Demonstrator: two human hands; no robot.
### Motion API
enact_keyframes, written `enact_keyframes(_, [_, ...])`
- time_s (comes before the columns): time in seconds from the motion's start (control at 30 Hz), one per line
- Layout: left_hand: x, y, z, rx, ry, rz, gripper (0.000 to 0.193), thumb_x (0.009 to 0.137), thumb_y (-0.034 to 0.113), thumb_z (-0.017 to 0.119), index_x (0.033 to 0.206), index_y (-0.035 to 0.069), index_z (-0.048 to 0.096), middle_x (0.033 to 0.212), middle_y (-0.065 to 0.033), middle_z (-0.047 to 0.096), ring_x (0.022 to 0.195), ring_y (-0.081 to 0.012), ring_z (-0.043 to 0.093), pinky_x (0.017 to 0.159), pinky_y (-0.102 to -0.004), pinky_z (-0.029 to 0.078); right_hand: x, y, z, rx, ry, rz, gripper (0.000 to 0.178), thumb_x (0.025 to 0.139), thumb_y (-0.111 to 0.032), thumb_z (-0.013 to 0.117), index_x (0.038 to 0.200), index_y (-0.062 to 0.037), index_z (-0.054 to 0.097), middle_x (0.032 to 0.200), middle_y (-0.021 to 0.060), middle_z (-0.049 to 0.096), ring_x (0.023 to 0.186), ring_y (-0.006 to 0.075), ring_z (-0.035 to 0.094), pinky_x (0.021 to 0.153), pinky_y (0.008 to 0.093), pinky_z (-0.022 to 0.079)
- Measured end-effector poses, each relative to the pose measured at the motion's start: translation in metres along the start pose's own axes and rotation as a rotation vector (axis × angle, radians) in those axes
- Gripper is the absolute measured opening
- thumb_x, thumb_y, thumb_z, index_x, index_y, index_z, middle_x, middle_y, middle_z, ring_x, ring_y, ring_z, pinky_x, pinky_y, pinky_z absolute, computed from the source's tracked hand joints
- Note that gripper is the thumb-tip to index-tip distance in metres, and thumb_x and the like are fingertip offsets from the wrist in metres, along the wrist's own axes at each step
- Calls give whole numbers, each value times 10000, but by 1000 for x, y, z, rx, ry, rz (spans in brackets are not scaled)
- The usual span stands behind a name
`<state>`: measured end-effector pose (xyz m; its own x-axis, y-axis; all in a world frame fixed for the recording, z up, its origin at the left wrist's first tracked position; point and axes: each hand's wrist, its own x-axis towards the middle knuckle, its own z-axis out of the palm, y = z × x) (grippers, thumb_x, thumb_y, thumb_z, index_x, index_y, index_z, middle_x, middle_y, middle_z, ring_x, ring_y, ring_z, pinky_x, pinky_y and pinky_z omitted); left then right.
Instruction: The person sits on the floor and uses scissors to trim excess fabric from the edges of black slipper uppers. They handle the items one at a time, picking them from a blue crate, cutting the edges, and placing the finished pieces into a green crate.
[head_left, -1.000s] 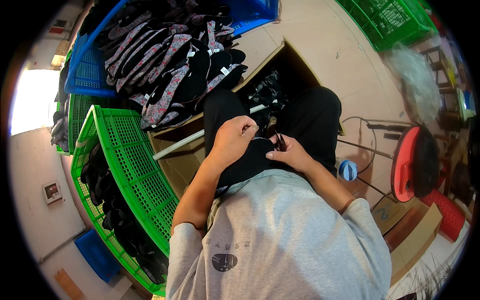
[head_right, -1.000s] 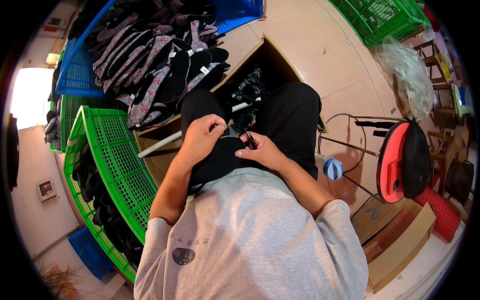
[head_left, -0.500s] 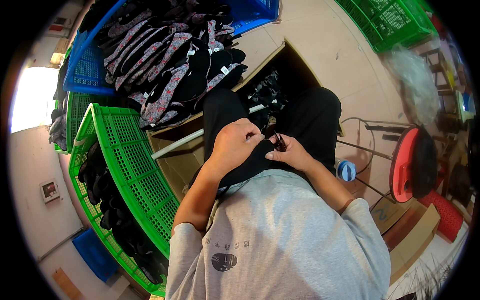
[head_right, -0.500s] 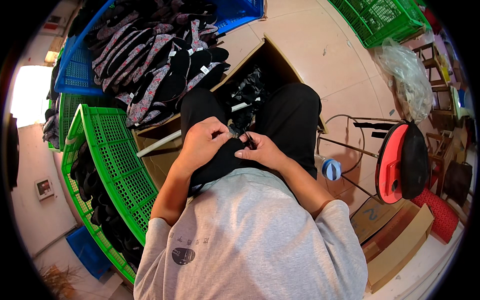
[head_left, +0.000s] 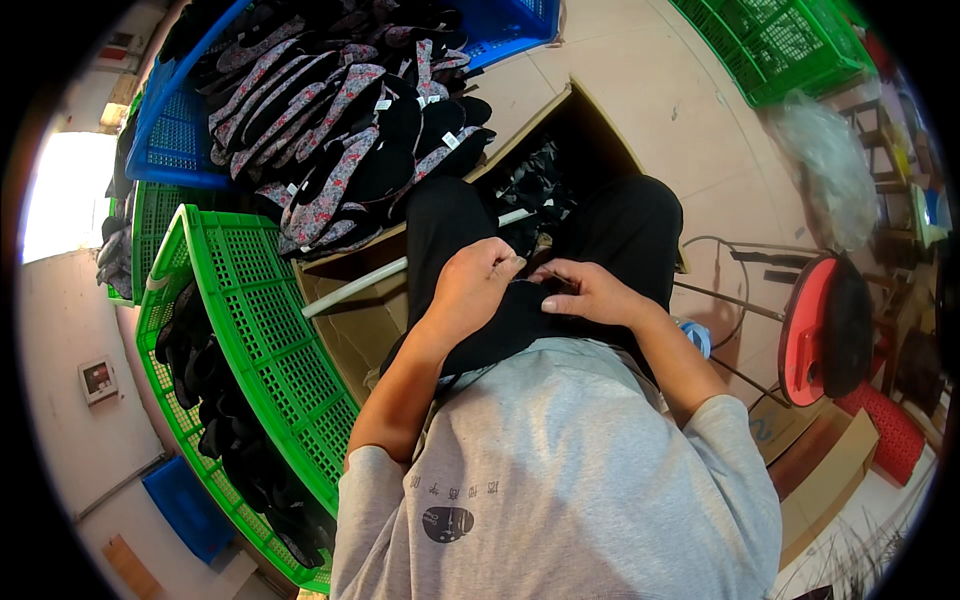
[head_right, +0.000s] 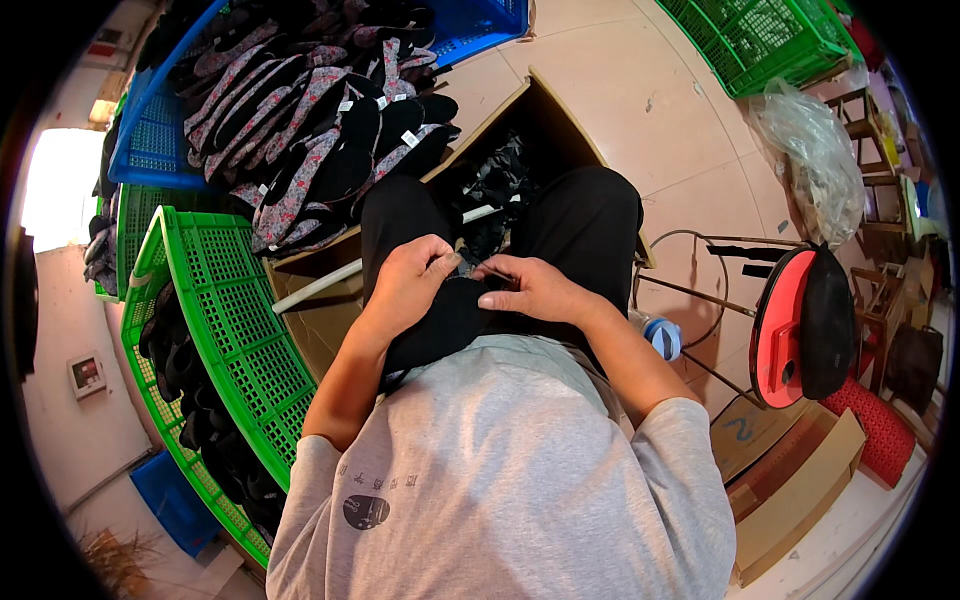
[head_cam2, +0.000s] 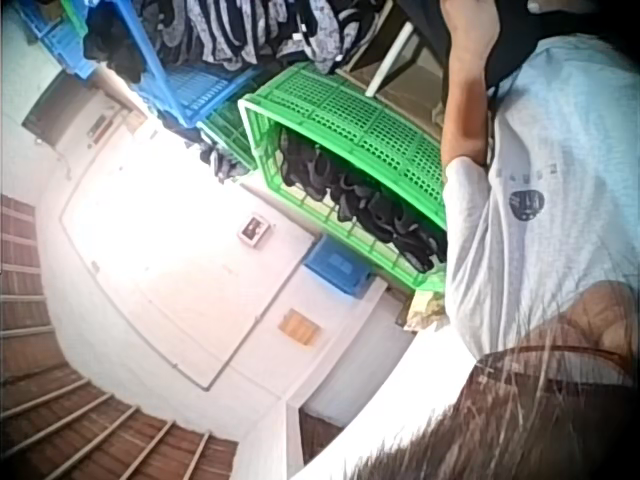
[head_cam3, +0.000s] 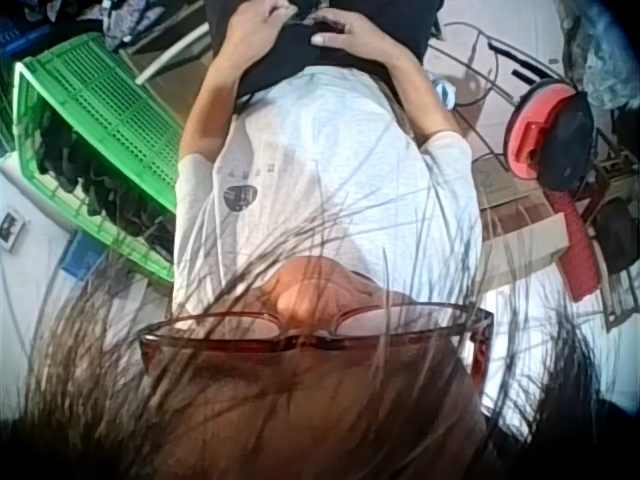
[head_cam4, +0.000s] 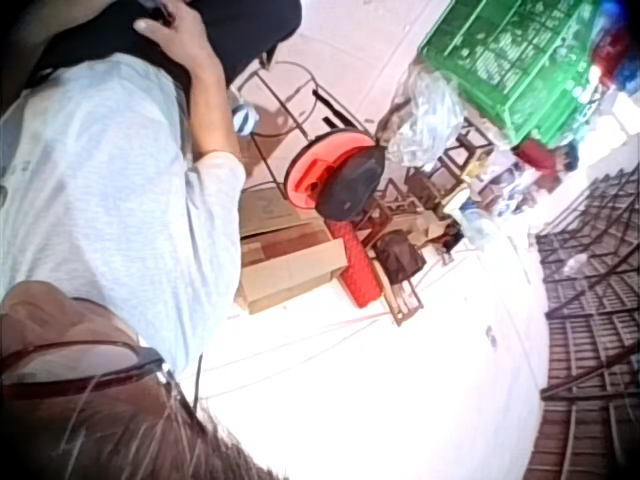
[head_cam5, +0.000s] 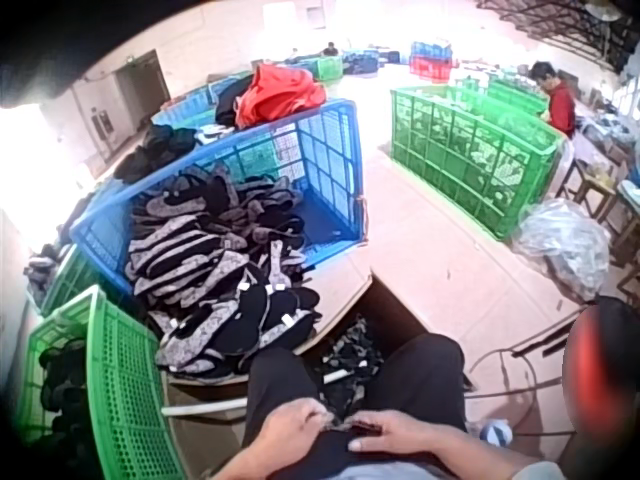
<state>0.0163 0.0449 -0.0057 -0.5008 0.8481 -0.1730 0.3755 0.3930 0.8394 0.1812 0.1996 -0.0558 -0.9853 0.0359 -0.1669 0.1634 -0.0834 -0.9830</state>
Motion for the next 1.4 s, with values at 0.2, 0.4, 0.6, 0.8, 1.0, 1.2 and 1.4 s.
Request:
enact_keyframes(0.2, [-1, 2, 2, -32, -19, -37, 172, 934, 150, 638, 855, -1, 613, 718, -88, 589, 664, -170, 550, 612, -317, 441, 3, -17, -18, -184, -44, 122, 395, 1029, -405, 492, 1235, -68, 503, 930, 69, 602, 830, 184, 576, 774, 309, 473])
enact_keyframes(0.4, [0, 0, 5, -25, 8, -26, 180, 945, 159, 629, 878, -8, 614, 723, -108, 600, 662, -194, 563, 614, -332, 449, 7, -16, -20, -172, -74, 47, 280, 1007, -308, 561, 1112, -49, 583, 895, 80, 666, 858, 195, 650, 794, 326, 500])
enact_keyframes(0.6, [-1, -3, 10, 11, 23, -14, 196, 950, 170, 622, 888, -16, 612, 735, -136, 614, 671, -225, 591, 620, -346, 459, 10, -21, -19, -120, -80, 60, 247, 986, -277, 607, 1068, -44, 620, 859, 63, 659, 812, 153, 637, 767, 306, 499])
enact_keyframes(0.8, [0, 4, 7, 18, -1, -60, 207, 950, 180, 622, 881, -15, 615, 721, -133, 614, 663, -221, 588, 611, -347, 456, 13, -19, -19, -121, -88, 66, 238, 975, -280, 624, 1040, -51, 630, 830, 47, 651, 792, 140, 628, 747, 298, 494])
enact_keyframes(1.0, [0, 4, 7, 8, -2, -53, 209, 950, 180, 622, 880, -17, 616, 722, -136, 615, 667, -218, 591, 615, -346, 456, 14, -17, -17, -105, -87, 85, 226, 972, -271, 630, 1020, -50, 631, 821, 42, 647, 771, 134, 621, 739, 296, 492])
enact_keyframes(1.2, [-1, 0, 8, 23, 11, -27, 208, 951, 179, 619, 880, -17, 618, 718, -129, 621, 669, -211, 601, 617, -338, 461, 15, -15, -16, -72, -86, 103, 212, 974, -252, 629, 1003, -42, 631, 809, 32, 628, 765, 120, 610, 730, 290, 490])
enact_keyframes(1.4, [1, 2, 7, -72, -20, -150, 185, 956, 165, 609, 901, -10, 630, 726, -102, 648, 666, -170, 616, 608, -310, 473, 15, -15, -15, 16, -68, 102, 161, 970, -175, 635, 1020, -22, 630, 847, 20, 619, 781, 107, 590, 742, 272, 492])
